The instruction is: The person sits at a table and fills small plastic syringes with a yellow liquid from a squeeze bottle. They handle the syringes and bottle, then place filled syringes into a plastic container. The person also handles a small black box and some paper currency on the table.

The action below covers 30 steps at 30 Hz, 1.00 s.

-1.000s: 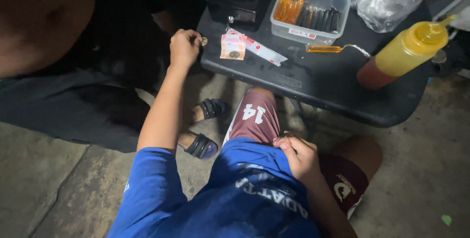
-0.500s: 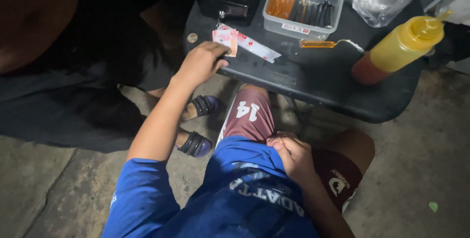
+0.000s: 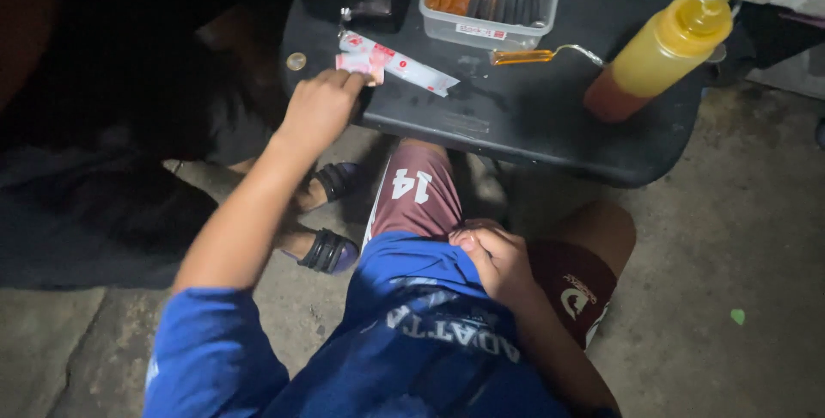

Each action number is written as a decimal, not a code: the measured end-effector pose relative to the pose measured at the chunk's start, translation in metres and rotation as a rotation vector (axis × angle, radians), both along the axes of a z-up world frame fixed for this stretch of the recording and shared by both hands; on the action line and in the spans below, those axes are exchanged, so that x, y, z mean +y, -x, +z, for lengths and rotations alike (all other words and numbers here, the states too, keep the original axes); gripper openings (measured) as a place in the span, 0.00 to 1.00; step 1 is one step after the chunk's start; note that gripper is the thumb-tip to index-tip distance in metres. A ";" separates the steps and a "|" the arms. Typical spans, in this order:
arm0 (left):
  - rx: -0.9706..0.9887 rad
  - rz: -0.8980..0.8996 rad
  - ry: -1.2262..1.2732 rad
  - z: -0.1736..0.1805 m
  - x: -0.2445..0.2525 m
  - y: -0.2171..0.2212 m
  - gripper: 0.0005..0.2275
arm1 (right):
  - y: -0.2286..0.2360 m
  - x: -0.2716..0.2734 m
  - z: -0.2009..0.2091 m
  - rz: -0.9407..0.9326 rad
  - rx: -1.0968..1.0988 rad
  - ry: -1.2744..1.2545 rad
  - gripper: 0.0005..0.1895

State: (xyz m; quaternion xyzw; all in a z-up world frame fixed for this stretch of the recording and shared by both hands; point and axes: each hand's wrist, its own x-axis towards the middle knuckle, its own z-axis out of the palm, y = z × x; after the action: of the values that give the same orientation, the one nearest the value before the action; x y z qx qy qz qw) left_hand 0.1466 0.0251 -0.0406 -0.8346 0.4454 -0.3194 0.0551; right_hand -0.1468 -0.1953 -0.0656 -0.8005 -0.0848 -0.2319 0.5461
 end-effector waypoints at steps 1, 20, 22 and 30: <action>0.123 0.005 0.070 0.002 -0.001 0.007 0.06 | -0.001 -0.003 -0.002 -0.010 -0.004 0.012 0.13; 0.141 -0.384 0.513 0.023 -0.138 0.042 0.04 | 0.007 -0.005 -0.011 -0.059 0.221 0.028 0.17; 0.103 -0.359 0.513 0.018 -0.138 0.027 0.03 | 0.008 -0.007 -0.015 -0.079 0.226 0.045 0.17; 0.245 -0.375 0.226 -0.023 -0.120 -0.007 0.05 | 0.006 -0.008 -0.011 -0.080 0.271 -0.027 0.15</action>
State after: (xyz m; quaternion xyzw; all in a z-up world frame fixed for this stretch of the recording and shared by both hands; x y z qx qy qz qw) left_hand 0.1538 -0.0953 -0.0636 -0.7709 0.5572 -0.2681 -0.1531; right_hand -0.1529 -0.2033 -0.0765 -0.8196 0.0249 -0.1443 0.5538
